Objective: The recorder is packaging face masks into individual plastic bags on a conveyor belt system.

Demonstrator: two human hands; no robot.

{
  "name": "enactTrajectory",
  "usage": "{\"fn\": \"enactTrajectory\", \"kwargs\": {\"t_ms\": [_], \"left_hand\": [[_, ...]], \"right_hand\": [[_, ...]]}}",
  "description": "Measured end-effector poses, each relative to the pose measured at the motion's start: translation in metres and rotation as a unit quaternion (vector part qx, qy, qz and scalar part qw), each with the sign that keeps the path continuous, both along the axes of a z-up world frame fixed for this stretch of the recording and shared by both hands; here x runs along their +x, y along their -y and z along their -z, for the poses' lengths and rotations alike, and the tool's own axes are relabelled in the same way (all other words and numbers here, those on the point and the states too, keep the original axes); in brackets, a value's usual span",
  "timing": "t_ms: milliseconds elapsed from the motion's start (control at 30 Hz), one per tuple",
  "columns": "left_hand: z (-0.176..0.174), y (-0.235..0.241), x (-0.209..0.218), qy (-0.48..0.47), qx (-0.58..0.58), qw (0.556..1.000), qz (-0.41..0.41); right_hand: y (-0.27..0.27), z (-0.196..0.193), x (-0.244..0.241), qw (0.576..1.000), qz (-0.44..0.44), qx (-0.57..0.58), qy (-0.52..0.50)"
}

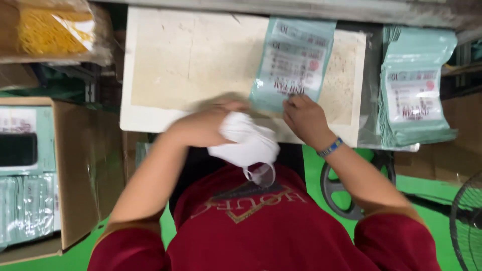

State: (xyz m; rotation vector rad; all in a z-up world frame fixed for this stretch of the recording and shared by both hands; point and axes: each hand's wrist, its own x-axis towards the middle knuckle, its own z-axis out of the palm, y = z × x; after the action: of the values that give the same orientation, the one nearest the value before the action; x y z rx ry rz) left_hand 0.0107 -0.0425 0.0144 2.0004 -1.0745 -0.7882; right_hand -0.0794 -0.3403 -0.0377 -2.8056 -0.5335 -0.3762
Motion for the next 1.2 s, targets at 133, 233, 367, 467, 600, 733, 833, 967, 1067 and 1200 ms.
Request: {"fn": "enactTrajectory", "kwargs": {"t_ms": [133,233,367,467,600,733,833,967,1067,1200], "left_hand": [[0.027,0.072,-0.023,0.064,0.085,0.99,0.093],[0.046,0.086,-0.028,0.086,0.13,0.979,0.13],[0.045,0.087,-0.033,0.097,0.149,0.976,0.126],[0.044,0.09,-0.038,0.105,0.162,0.974,0.119],[0.032,0.085,-0.045,0.135,0.191,0.964,0.129],[0.02,0.062,-0.029,0.121,0.109,0.981,0.102],[0.007,0.031,-0.004,-0.015,-0.03,0.999,0.032],[0.004,0.0,0.013,-0.12,-0.167,0.976,-0.07],[0.016,0.002,0.011,-0.019,-0.12,0.98,-0.155],[0.021,0.027,-0.006,-0.04,-0.142,0.948,-0.281]], "right_hand": [[0.004,0.021,0.009,0.995,-0.013,-0.086,0.044],[0.006,0.01,0.02,0.997,0.012,-0.055,0.045],[0.0,-0.008,0.033,0.995,0.057,-0.077,0.01],[0.0,-0.012,0.041,0.995,0.029,-0.094,0.002],[-0.01,-0.048,0.041,1.0,-0.011,-0.012,0.016],[-0.013,-0.048,0.037,0.992,-0.032,0.121,-0.011],[-0.01,-0.045,0.032,0.971,-0.026,0.231,-0.048],[-0.027,-0.086,0.018,0.908,0.118,0.297,-0.271],[-0.047,-0.102,0.016,0.933,0.141,0.244,-0.225],[-0.094,-0.073,0.001,0.983,0.025,0.181,0.035]]}}
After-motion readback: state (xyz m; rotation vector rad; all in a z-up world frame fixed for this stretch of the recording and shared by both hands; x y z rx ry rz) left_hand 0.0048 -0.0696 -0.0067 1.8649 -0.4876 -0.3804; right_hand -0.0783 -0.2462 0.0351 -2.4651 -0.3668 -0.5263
